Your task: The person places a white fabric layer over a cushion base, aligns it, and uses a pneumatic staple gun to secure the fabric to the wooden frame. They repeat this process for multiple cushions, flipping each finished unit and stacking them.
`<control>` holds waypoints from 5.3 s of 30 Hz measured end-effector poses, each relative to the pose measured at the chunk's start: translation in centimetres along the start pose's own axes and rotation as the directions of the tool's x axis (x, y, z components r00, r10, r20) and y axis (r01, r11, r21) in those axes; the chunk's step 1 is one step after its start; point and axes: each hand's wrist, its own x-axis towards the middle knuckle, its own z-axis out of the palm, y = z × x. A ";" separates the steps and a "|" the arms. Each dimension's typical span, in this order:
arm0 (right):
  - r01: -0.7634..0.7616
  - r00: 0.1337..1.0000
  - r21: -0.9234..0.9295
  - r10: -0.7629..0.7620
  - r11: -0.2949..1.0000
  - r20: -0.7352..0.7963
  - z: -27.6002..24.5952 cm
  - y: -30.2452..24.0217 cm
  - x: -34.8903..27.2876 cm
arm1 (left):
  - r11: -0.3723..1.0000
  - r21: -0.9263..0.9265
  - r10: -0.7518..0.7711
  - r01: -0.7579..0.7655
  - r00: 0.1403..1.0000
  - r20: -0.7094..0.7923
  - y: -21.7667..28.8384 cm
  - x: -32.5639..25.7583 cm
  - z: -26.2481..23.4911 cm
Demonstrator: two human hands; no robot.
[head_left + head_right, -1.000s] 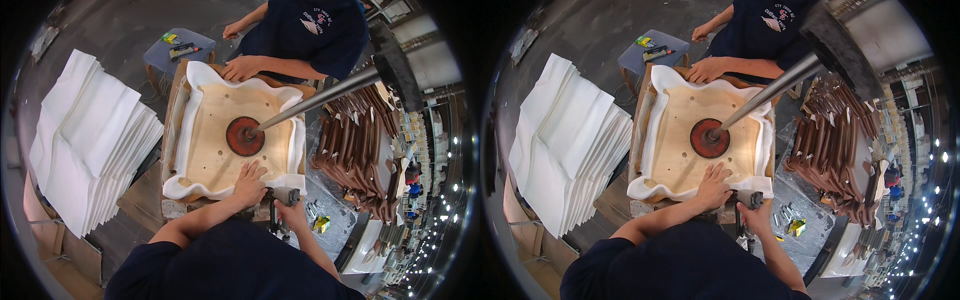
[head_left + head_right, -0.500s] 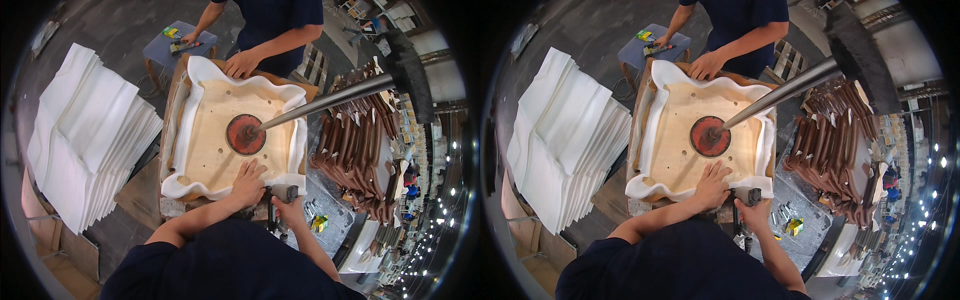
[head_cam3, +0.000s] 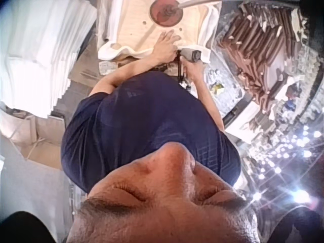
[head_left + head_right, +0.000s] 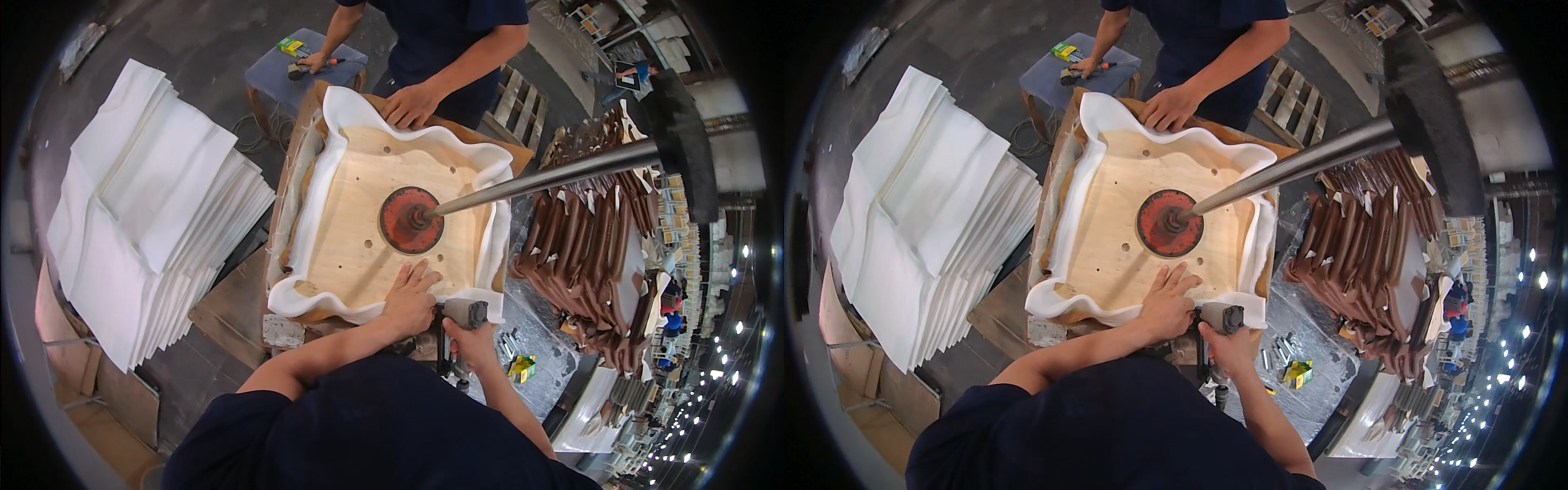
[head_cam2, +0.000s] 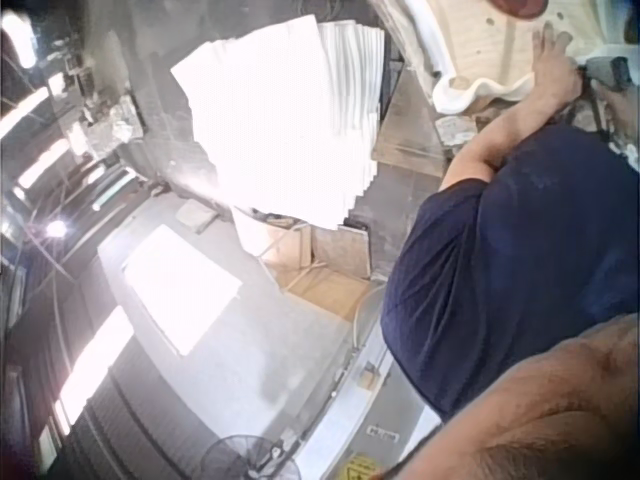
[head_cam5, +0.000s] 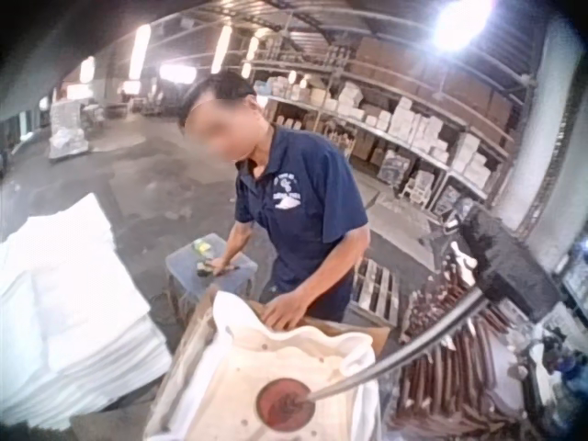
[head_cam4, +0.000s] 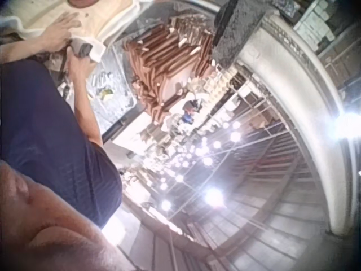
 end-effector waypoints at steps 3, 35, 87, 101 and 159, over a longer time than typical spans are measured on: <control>0.058 0.998 0.084 -0.055 0.995 -0.041 0.1 -0.6 -0.9 | 1.000 0.018 -0.025 0.026 1.000 -0.016 0.0 0.1 0.0; 0.047 0.997 0.019 -0.046 0.999 -0.065 -0.3 -0.2 -0.8 | 0.999 0.037 -0.010 0.011 1.000 -0.021 0.9 0.7 0.3; -0.043 0.999 0.193 0.049 0.980 -0.025 12.6 -3.5 -7.7 | 0.973 -0.026 0.225 -0.228 0.971 -0.081 -9.5 -6.7 -8.7; -0.064 0.992 0.089 0.073 0.994 -0.101 14.7 -5.3 -6.6 | 0.973 -0.033 0.226 -0.229 0.972 -0.065 -10.0 -6.7 -7.8; 0.024 0.998 -0.052 -0.027 0.998 -0.059 -0.6 -1.5 -2.5 | 0.987 -0.072 0.144 -0.141 0.989 0.042 -1.1 1.3 -0.9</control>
